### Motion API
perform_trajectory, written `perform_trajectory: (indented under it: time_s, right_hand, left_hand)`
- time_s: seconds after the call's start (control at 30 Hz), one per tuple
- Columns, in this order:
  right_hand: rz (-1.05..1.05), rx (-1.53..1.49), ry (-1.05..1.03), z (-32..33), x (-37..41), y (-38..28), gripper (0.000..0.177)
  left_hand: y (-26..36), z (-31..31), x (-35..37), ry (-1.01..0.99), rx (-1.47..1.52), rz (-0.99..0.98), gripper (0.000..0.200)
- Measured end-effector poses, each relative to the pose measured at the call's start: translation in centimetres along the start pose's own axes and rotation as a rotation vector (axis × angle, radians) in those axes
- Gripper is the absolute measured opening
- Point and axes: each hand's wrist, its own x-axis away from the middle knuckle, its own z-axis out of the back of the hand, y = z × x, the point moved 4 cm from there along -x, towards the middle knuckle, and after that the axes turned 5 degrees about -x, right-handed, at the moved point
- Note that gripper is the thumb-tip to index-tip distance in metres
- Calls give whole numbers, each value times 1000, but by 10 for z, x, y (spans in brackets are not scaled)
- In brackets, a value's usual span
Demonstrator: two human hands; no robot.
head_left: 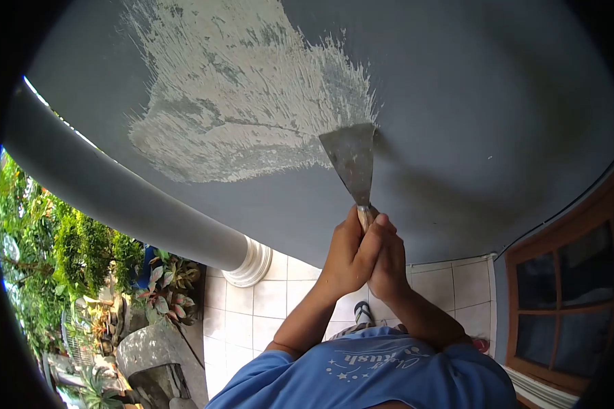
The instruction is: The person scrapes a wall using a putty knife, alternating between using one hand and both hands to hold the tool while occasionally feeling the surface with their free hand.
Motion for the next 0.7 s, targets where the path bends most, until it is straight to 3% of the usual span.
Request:
perform_trajectory:
  time_s: [0.13, 0.33, 0.53, 0.7]
  right_hand:
    - [-72, -278, -52, 5, -29, -4, 35]
    - [-74, -143, 39, -2, 2, 15, 34]
    - [-115, -401, -69, -1, -12, -1, 35]
    - [-128, -244, 51, -4, 0, 10, 37]
  left_hand:
    - [31, 4, -32, -3, -53, -90, 32]
    - [9, 4, -6, -16, -125, 11, 33]
    - [38, 9, -25, -15, -152, -68, 35]
    - [24, 7, -17, 10, -116, -103, 36]
